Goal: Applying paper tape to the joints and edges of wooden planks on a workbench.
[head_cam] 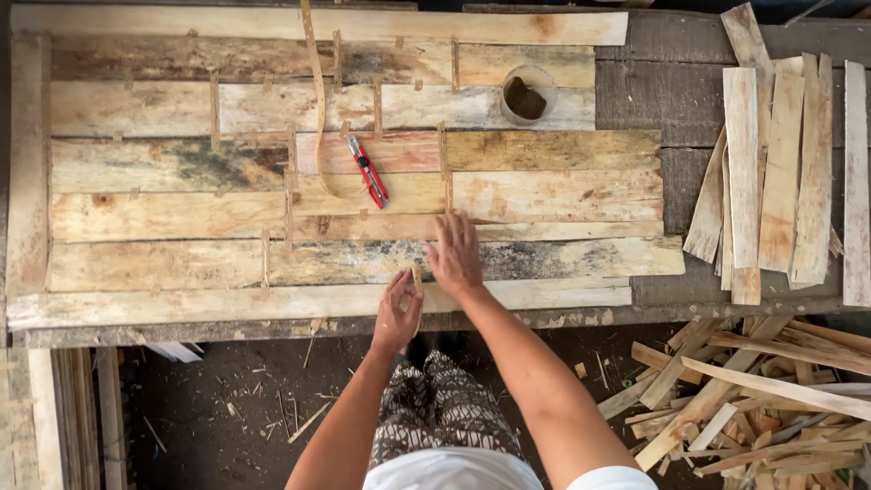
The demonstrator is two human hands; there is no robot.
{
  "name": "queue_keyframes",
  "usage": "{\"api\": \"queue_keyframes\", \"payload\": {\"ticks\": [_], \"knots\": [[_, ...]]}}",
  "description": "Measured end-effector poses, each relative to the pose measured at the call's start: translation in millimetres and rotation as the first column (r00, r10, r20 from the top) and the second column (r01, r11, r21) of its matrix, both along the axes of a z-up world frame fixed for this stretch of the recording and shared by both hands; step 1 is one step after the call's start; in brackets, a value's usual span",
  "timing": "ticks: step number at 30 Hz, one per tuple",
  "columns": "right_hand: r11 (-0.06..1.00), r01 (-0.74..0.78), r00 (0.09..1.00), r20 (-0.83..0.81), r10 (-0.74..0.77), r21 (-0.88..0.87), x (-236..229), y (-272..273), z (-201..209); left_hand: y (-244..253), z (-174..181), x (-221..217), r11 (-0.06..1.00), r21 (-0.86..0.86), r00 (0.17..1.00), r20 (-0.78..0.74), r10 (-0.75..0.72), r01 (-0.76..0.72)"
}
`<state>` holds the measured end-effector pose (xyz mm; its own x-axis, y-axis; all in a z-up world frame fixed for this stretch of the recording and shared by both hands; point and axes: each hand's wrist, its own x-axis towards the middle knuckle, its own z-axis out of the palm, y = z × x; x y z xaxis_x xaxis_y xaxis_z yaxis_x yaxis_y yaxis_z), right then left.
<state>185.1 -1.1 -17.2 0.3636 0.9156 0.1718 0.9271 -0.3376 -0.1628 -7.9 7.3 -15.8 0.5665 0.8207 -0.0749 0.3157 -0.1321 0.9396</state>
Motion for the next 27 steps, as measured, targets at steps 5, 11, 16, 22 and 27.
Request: {"api": "queue_keyframes", "payload": {"ticks": [5, 11, 16, 22, 27], "knots": [[0.997, -0.051, 0.989, -0.142, 0.043, -0.056, -13, 16, 8, 7, 8, -2, 0.989, -0.145, 0.998, 0.039, 0.041, -0.035], [0.994, -0.095, 0.979, -0.184, 0.083, -0.058, -15, 15, 1, 16, 8, -5, 0.925, -0.353, 0.978, 0.093, 0.188, -0.144], [0.989, -0.103, 0.986, -0.142, 0.087, -0.106, -11, 22, -5, 36, 4, 2, 0.922, -0.318, 0.962, 0.091, 0.259, -0.219], [0.985, -0.082, 0.986, -0.156, 0.058, -0.154, -13, 25, 0, 46, 10, 0, 0.937, -0.280, 0.961, 0.119, 0.252, -0.211], [0.988, -0.079, 0.985, -0.161, 0.056, -0.136, -13, 22, -2, 47, 17, -2, 0.976, -0.124, 0.984, 0.013, 0.179, -0.176]]}}
